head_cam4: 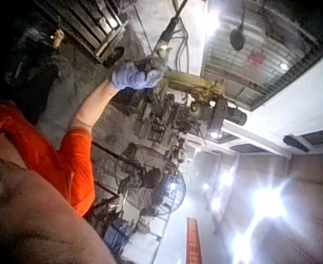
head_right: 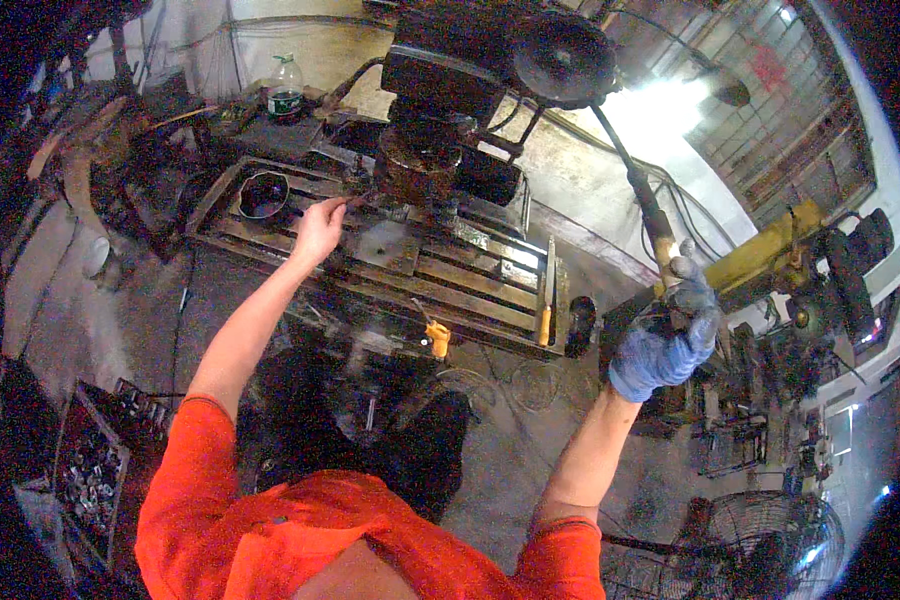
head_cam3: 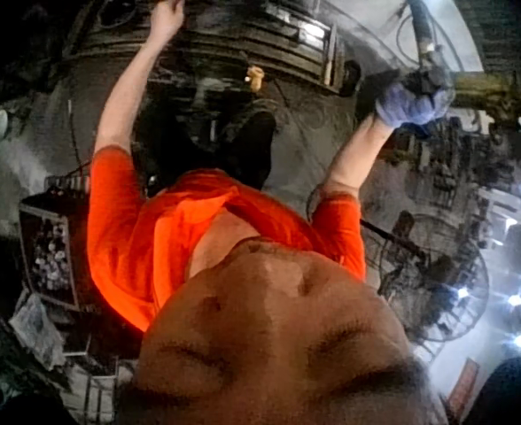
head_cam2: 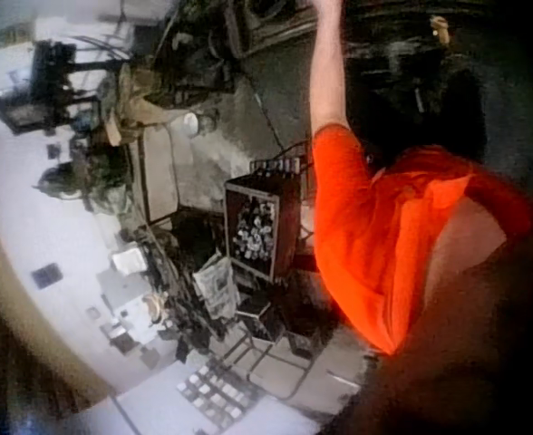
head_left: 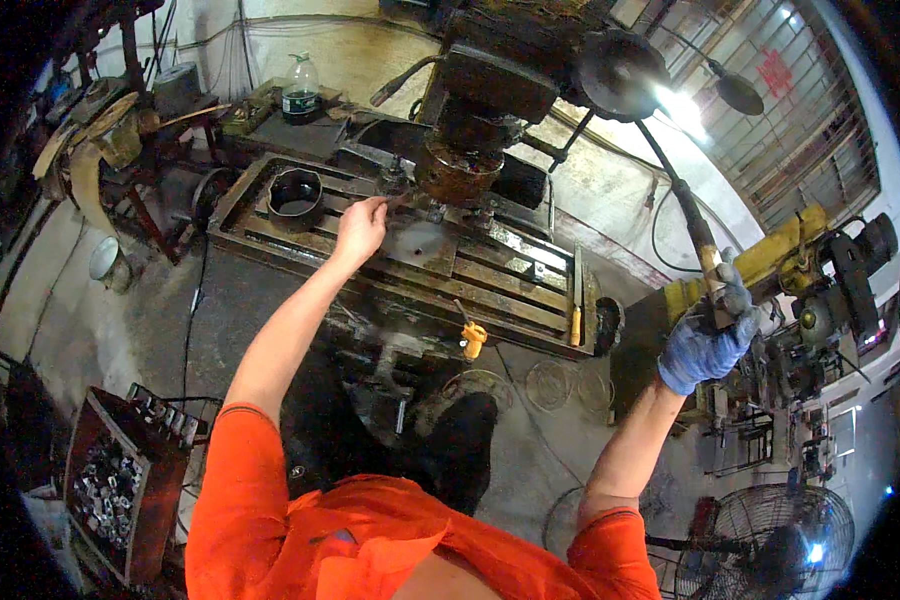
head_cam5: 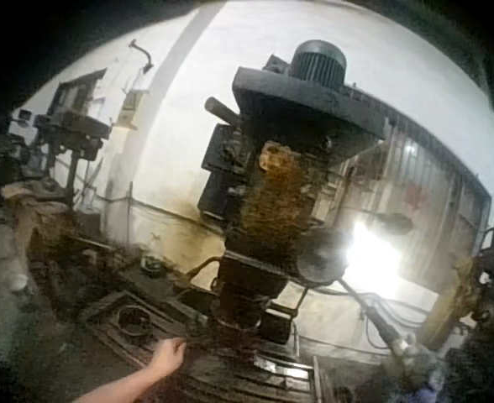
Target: The person operates a milling machine by picking up metal workpieces from a bin, placing them on the machine bed, and using a lever and handwheel to perform the milling. The person also uses an air nozzle to clean the workpiece between operations.
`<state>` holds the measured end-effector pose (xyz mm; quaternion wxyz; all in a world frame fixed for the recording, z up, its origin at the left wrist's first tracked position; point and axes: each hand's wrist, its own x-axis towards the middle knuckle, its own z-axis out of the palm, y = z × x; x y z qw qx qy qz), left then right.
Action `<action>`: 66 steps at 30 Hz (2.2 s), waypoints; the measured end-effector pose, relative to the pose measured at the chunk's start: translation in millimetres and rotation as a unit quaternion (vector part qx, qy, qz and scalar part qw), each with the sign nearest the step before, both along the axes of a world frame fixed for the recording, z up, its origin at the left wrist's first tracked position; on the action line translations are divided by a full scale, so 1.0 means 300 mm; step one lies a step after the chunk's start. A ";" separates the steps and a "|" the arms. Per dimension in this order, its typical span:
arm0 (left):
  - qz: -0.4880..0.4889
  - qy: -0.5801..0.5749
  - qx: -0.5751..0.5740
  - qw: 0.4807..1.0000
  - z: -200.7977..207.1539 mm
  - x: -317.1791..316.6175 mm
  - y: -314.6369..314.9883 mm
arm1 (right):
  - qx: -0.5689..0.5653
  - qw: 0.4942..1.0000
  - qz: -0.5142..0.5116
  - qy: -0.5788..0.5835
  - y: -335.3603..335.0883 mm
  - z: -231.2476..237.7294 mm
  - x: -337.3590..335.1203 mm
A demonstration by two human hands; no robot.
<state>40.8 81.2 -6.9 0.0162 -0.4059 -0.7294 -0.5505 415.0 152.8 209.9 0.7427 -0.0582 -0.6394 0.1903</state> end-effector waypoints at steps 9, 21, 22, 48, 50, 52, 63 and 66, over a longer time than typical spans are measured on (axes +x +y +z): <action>-0.001 0.034 -0.037 0.999 -0.065 0.068 0.119 | 0.001 1.000 -0.006 -0.005 0.000 -0.033 0.002; -0.049 -0.024 -0.063 0.997 -0.029 0.083 0.024 | -0.034 0.997 0.066 0.019 -0.009 -0.087 -0.005; -0.052 -0.025 -0.063 0.996 -0.020 0.093 0.018 | -0.046 0.996 0.077 0.017 -0.005 -0.102 0.004; -0.147 -0.109 -0.054 0.982 0.017 0.121 -0.056 | -0.078 0.996 0.030 0.011 -0.037 -0.134 0.006; -0.149 -0.096 -0.044 0.983 0.003 0.110 -0.048 | -0.047 0.999 0.007 0.010 -0.044 -0.106 -0.009; -0.165 -0.105 -0.053 0.979 -0.011 0.095 -0.032 | -0.079 0.997 -0.013 0.006 -0.021 -0.105 0.016; -0.179 -0.138 -0.029 0.974 0.023 0.148 -0.021 | -0.039 0.999 -0.011 0.017 -0.009 -0.018 0.028; -0.168 -0.159 -0.032 0.972 0.016 0.141 -0.019 | -0.063 0.998 -0.017 0.014 -0.042 0.025 0.032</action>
